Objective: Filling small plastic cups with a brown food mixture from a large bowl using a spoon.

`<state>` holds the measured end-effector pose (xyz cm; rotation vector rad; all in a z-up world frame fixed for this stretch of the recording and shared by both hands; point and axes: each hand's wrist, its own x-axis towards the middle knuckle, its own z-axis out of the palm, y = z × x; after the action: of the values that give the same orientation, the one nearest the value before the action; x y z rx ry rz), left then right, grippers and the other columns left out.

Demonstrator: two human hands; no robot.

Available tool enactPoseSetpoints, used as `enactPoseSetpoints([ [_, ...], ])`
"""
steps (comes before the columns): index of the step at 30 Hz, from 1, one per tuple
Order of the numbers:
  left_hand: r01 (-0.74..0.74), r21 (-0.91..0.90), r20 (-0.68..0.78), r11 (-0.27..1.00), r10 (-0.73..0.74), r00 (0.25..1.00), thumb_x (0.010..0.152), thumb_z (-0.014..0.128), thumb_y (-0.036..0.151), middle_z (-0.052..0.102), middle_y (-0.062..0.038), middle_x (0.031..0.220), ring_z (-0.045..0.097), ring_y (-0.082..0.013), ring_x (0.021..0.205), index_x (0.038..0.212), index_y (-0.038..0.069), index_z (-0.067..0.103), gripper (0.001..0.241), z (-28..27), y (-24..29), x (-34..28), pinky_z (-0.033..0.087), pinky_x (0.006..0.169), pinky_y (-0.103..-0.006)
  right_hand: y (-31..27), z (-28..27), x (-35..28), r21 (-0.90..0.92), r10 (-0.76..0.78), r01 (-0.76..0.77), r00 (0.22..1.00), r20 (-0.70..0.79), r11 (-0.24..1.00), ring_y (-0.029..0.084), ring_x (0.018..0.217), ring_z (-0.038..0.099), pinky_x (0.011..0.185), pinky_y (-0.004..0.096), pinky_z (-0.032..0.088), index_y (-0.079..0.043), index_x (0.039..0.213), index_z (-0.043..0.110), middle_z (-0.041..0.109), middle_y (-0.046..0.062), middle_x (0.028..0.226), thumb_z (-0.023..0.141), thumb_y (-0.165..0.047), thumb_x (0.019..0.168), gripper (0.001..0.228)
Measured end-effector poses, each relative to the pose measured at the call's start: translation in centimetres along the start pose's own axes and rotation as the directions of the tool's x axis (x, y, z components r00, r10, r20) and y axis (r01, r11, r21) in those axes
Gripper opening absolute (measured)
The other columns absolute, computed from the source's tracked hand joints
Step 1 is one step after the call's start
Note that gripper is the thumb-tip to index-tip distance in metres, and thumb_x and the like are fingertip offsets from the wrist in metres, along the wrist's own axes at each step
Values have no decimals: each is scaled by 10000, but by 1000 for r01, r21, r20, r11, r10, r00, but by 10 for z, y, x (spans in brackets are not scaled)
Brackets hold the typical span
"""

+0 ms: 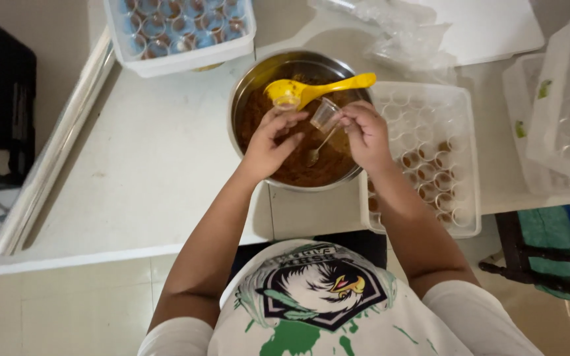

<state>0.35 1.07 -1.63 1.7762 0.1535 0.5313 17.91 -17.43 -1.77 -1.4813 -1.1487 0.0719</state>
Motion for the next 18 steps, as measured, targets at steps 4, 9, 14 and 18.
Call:
enactPoseSetpoints([
  [4,-23,43,26,999,22,999,921,640,-50,531,-112,1430,595,-228,1267,1348,122,682,463,-2,-6,-3,511,1052,-336,-31,-32,10,-158,-108,103,994,-24,982,225,953,655,869,325,541,11,1112,650,667,102,1060,620,90,1032,116],
  [9,-114,-146,2,983,115,993,974,571,-99,546,-80,1465,603,-208,1311,1351,120,620,439,0,-47,-5,523,1068,-291,-21,-114,-1,-413,-59,62,998,21,909,242,889,699,814,357,561,-43,1100,743,745,106,1030,647,116,985,218],
  [14,-74,-215,22,974,81,996,1017,554,-123,485,-100,1490,581,-219,1383,1355,46,592,380,0,-24,-4,498,1116,-294,-15,-210,-36,-787,-65,28,998,-16,617,324,906,695,785,413,541,-63,1048,793,737,130,996,761,23,949,135],
  [18,-36,-202,23,979,42,999,1022,546,-137,453,-102,1480,583,-226,1374,1357,-8,594,363,-4,-20,-5,498,1109,-295,23,-245,-70,-873,66,-107,994,-86,476,324,885,688,776,434,553,-80,999,805,739,122,981,783,-37,912,100],
])
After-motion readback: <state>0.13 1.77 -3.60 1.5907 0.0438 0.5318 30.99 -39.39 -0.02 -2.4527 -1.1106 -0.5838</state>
